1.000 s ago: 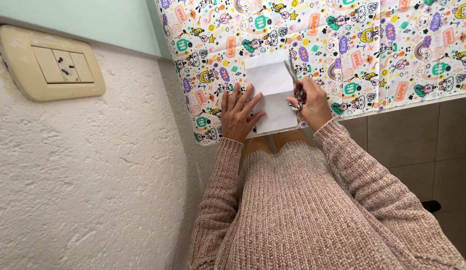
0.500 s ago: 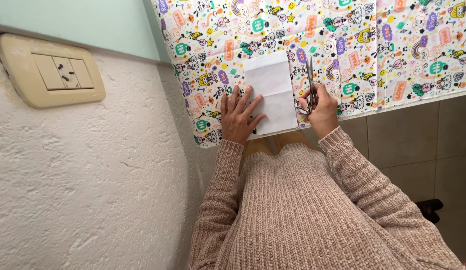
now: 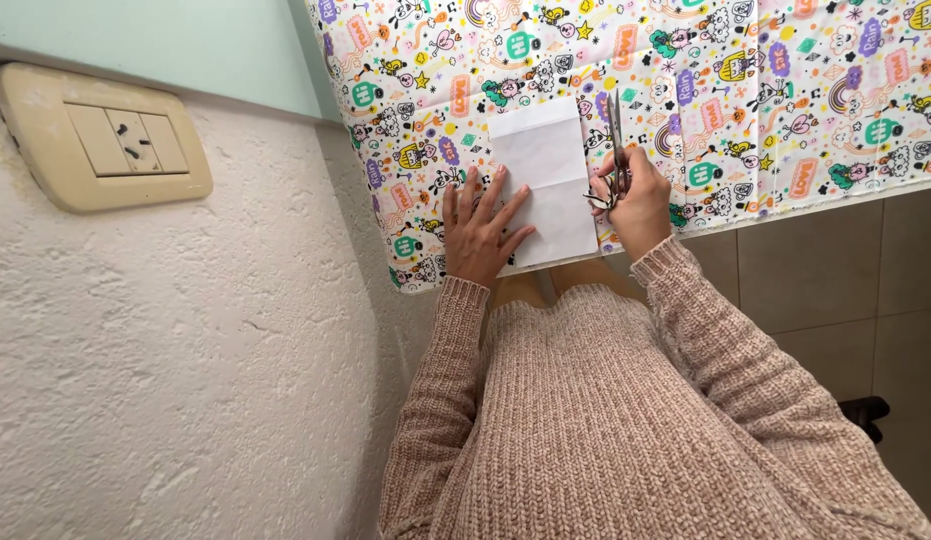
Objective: Cutting out patterned fabric using a paper template and scissors.
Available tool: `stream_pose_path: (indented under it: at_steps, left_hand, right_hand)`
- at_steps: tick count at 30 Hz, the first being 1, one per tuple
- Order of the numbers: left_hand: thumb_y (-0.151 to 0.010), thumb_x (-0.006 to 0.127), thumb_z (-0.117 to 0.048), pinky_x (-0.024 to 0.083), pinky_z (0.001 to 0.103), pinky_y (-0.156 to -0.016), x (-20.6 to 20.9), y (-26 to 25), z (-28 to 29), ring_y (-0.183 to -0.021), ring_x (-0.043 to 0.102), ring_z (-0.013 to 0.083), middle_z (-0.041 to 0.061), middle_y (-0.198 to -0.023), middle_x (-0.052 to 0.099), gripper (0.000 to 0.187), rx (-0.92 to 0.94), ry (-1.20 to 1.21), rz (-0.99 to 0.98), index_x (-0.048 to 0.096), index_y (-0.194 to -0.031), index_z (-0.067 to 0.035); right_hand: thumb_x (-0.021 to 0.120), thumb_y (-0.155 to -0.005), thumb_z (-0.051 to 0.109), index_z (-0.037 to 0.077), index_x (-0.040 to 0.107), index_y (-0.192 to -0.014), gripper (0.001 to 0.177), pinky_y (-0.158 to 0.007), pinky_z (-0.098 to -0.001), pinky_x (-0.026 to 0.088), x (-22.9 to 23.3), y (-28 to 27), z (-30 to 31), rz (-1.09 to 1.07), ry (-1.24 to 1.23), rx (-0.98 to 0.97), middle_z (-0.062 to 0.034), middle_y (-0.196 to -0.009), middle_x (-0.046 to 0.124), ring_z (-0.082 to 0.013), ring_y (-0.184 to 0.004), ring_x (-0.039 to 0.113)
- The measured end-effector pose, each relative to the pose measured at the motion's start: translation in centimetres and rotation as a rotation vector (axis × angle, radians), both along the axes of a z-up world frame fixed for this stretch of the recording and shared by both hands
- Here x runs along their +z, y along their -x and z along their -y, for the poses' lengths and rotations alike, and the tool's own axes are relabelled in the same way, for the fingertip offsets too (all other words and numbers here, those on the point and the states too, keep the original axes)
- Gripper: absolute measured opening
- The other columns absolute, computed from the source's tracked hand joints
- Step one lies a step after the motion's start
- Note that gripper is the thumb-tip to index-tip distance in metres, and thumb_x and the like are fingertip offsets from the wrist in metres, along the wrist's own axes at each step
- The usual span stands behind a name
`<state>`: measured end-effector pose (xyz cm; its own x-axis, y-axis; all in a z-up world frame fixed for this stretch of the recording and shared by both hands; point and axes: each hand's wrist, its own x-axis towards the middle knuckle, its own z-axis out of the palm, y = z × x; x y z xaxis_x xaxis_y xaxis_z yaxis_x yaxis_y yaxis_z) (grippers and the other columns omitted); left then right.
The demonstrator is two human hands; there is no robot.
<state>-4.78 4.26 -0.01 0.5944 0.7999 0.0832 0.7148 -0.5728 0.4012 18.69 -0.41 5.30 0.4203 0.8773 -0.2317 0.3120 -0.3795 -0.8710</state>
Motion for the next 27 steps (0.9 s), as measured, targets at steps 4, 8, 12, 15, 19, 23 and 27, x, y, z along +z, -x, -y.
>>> stream_pose_path:
  at_steps: [4, 8, 12, 15, 19, 23, 27]
  left_hand:
    - [-0.094, 0.066, -0.061, 0.013, 0.053, -0.129, 0.0, 0.0, 0.0, -0.155, 0.028, 0.0279, -0.001, -0.163, 0.042, 0.057, -0.005, -0.004, -0.005, 0.060, -0.145, -0.037]
    - [-0.094, 0.066, -0.061, 0.013, 0.053, -0.129, 0.3, -0.1, 0.1, -0.154, 0.028, 0.0276, -0.001, -0.163, 0.042, 0.057, -0.003, 0.006, -0.005, 0.060, -0.145, -0.036]
    - [-0.094, 0.067, -0.058, 0.013, 0.052, -0.129, 1.1, -0.2, -0.1, -0.154, 0.029, 0.0272, -0.001, -0.162, 0.042, 0.056, 0.003, 0.011, 0.002, 0.060, -0.144, -0.035]
    - [-0.095, 0.068, -0.052, 0.015, 0.051, -0.128, 0.5, 0.1, -0.1, -0.150, 0.035, 0.0271, 0.002, -0.157, 0.048, 0.051, 0.018, -0.007, 0.088, 0.064, -0.140, -0.029]
    - [-0.102, 0.068, -0.031, 0.031, 0.044, -0.124, -3.3, 3.0, 0.1, -0.135, 0.057, 0.0241, 0.005, -0.137, 0.067, 0.028, 0.201, -0.122, 0.401, 0.072, -0.126, -0.018]
    - [-0.102, 0.071, -0.017, 0.042, 0.042, -0.115, 1.4, 6.3, 1.9, -0.122, 0.068, 0.0239, 0.005, -0.120, 0.075, 0.014, 0.332, -0.193, 0.451, 0.074, -0.115, -0.012]
    - [-0.096, 0.073, -0.012, 0.043, 0.046, -0.110, 1.4, 7.3, 4.2, -0.120, 0.066, 0.0275, 0.008, -0.116, 0.074, 0.013, 0.274, -0.200, 0.351, 0.073, -0.109, -0.008]
  right_hand:
    - [0.071, -0.099, 0.005, 0.000, 0.055, -0.104, 0.018, -0.061, -0.0267, 0.064, -0.6, 0.4, 0.2, -0.174, 0.028, 0.011, -0.0073, -0.090, 0.071, -0.0131, -0.077, 0.075]
    - [0.070, -0.099, 0.005, 0.000, 0.057, -0.107, 0.016, -0.069, -0.0262, 0.064, -0.6, 1.3, 0.3, -0.242, 0.049, 0.063, -0.0071, -0.094, 0.074, -0.0140, -0.084, 0.077]
    - [0.071, -0.097, 0.004, -0.001, 0.058, -0.109, 0.018, -0.077, -0.0259, 0.061, -1.4, 1.4, 0.3, -0.213, 0.048, 0.097, -0.0080, -0.100, 0.075, -0.0152, -0.093, 0.077]
    - [0.071, -0.097, 0.005, -0.001, 0.057, -0.109, 0.019, -0.079, -0.0267, 0.062, -0.8, 1.6, 0.4, -0.236, 0.060, 0.068, -0.0091, -0.100, 0.075, -0.0158, -0.094, 0.077]
    - [0.057, -0.102, 0.011, 0.002, 0.057, -0.109, 0.012, -0.079, -0.0286, 0.065, 1.4, 1.9, 1.5, -0.475, 0.095, 0.024, -0.0084, -0.101, 0.074, -0.0159, -0.089, 0.077]
    - [0.044, -0.105, 0.012, 0.002, 0.066, -0.107, 0.025, -0.070, -0.0274, 0.065, 0.8, 3.8, 8.8, -0.539, 0.246, 0.231, -0.0097, -0.090, 0.076, -0.0141, -0.077, 0.076]
    - [0.061, -0.098, 0.014, 0.001, 0.067, -0.096, 0.014, -0.044, -0.0273, 0.050, -0.4, 6.5, 13.1, -0.528, 0.404, 0.349, -0.0064, -0.075, 0.075, -0.0117, -0.054, 0.064]
